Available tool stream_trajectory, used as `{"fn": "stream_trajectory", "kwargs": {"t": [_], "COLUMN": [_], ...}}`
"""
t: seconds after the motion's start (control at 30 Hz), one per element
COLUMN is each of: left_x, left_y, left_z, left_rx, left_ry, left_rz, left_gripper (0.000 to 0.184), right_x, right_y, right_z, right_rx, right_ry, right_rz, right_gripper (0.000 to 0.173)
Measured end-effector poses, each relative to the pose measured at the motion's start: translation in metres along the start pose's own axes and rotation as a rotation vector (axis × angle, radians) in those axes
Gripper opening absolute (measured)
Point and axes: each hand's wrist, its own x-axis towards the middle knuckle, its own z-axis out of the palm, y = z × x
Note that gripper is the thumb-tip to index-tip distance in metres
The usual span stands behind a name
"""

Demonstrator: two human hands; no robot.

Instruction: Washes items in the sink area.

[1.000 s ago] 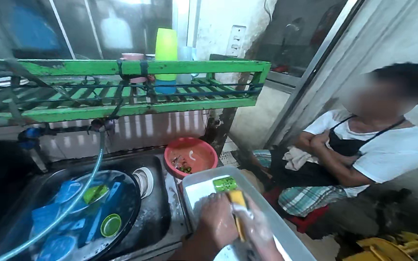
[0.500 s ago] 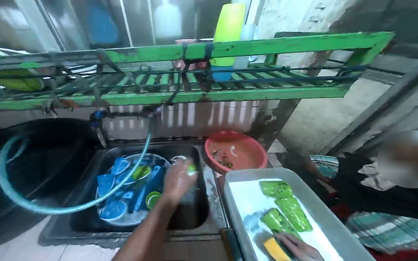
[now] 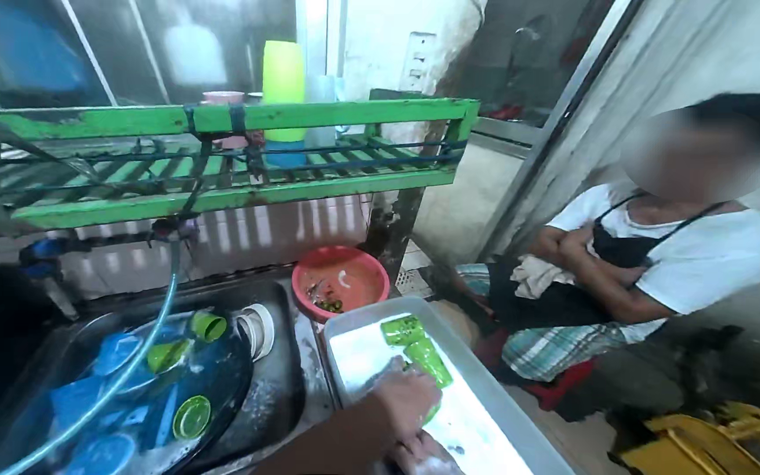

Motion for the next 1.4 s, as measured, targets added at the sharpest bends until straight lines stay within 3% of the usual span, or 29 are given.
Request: {"fn": "stream_trajectory", "kwargs": {"t": [0.13, 0.27, 0.33, 0.4, 0.47, 0.57, 0.63, 0.73, 0.87, 0.93, 1.0, 1.07, 1.1, 1.13, 1.2, 1.27, 1.3, 1.37, 1.4], "left_x": [0.009, -0.004, -0.018, -0.03, -0.034, -0.037, -0.04, -0.045, -0.04, -0.04, -0.045, -0.051, -0.054, -0.057, -0.059, -0.05, -0.044, -0.038, -0.038], "left_y": [-0.008, -0.022, -0.027, -0.03, -0.034, -0.027, -0.012, 0.004, 0.012, 0.01, -0.002, -0.01, -0.011, -0.012, -0.011, -0.009, -0.007, -0.001, 0.0], "left_z": [0.009, -0.008, -0.026, -0.038, -0.039, -0.038, -0.038, -0.032, -0.024, -0.021, -0.022, -0.022, -0.021, -0.021, -0.023, -0.021, -0.019, -0.02, -0.02], "left_rx": [0.033, -0.248, -0.592, -1.093, -1.587, -2.029, -2.158, -2.161, -2.017, -1.957, -1.967, -2.069, -2.12, -2.13, -2.08, -2.02, -1.984, -1.926, -1.927], "left_ry": [0.032, 0.109, 0.373, 0.777, 1.09, 1.272, 1.242, 1.196, 1.159, 1.112, 1.063, 1.076, 1.066, 1.052, 1.005, 0.994, 1.018, 1.028, 1.013], "left_rz": [-0.084, -0.199, -0.315, -0.435, -0.492, -0.525, -0.547, -0.506, -0.7, -0.733, -0.671, -0.536, -0.475, -0.443, -0.462, -0.571, -0.645, -0.745, -0.753], "left_gripper": [0.058, 0.076, 0.08, 0.078, 0.073, 0.05, 0.05, 0.053, 0.073, 0.077, 0.075, 0.062, 0.058, 0.055, 0.05, 0.06, 0.065, 0.073, 0.075], "right_x": [0.001, 0.001, 0.001, -0.002, -0.004, -0.002, 0.01, 0.027, 0.044, 0.049, 0.055, 0.055, 0.055, 0.055, 0.056, 0.061, 0.065, 0.073, 0.073], "right_y": [0.01, 0.017, 0.016, 0.014, 0.008, -0.022, -0.035, -0.031, -0.019, -0.022, -0.026, -0.039, -0.05, -0.059, -0.065, -0.05, -0.038, -0.015, -0.012], "right_z": [0.006, 0.006, -0.004, -0.017, -0.028, -0.052, -0.052, -0.037, -0.039, -0.05, -0.064, -0.068, -0.069, -0.07, -0.067, -0.055, -0.042, -0.026, -0.027], "right_rx": [0.024, 0.14, 0.333, 0.705, 1.107, 1.414, 1.306, 0.63, -0.042, -0.044, 0.426, 1.077, 1.252, 1.263, 0.908, 0.272, 0.03, -0.066, 0.091], "right_ry": [-0.03, 0.094, 0.167, 0.25, 0.451, 0.672, 0.699, 0.669, 0.48, 0.33, 0.3, 0.467, 0.529, 0.556, 0.5, 0.349, 0.371, 0.44, 0.45], "right_rz": [-0.043, -0.081, -0.029, 0.124, 0.165, 0.018, -0.067, -0.129, -0.038, 0.048, 0.15, 0.247, 0.275, 0.3, 0.3, 0.203, 0.128, 0.043, 0.073], "right_gripper": [0.044, 0.048, 0.056, 0.06, 0.058, 0.062, 0.061, 0.053, 0.031, 0.037, 0.034, 0.019, 0.015, 0.016, 0.029, 0.04, 0.043, 0.044, 0.042]}}
